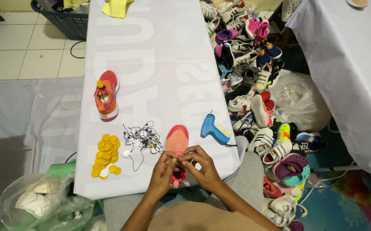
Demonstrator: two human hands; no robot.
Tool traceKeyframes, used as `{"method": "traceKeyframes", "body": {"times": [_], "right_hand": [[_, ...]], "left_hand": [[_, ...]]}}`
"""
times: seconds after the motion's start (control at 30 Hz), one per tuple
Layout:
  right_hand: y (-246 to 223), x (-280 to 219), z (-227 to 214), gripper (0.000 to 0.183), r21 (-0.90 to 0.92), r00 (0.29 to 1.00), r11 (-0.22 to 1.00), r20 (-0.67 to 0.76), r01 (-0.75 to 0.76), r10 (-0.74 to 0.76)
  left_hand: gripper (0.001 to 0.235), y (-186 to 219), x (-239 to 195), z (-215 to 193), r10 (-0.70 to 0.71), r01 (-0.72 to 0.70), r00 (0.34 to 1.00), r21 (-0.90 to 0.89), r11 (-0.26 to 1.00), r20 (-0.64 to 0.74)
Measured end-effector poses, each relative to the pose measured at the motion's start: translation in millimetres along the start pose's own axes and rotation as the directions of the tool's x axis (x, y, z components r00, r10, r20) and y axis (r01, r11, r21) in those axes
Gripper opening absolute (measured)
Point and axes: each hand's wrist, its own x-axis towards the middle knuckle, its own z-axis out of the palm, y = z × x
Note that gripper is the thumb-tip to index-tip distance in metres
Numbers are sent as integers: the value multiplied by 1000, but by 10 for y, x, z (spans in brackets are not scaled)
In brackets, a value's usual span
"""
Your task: The person is sitting and working on a pair of pink and orange shoes. They use a hot glue gun to attach small yellow circular stickers to the tongue of the shoes. They also handle a white cloth and a plastic bag during the process.
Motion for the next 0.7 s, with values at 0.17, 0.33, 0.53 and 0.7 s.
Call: {"method": "traceKeyframes", "body": {"times": [0.17, 0.33, 0.53, 0.7], "right_hand": [[-15, 4, 5, 9, -12, 1000, 1000, 6, -2, 2], [5, 7, 4, 6, 22, 1000, 1000, 14, -10, 10], [210, 13, 25, 16, 63, 992, 992, 62, -113, 109], [428, -27, 74, 27, -115, 997, 993, 70, -26, 34]], "left_hand": [[11, 57, -33, 7, -43, 42, 999, 25, 999, 10], [13, -26, -37, -37, -42, 42, 999, -20, 999, 31], [12, -39, -42, -67, -12, 11, 999, -14, 1000, -34], [14, -107, -84, -88, 94, -94, 995, 23, 995, -19]]}}
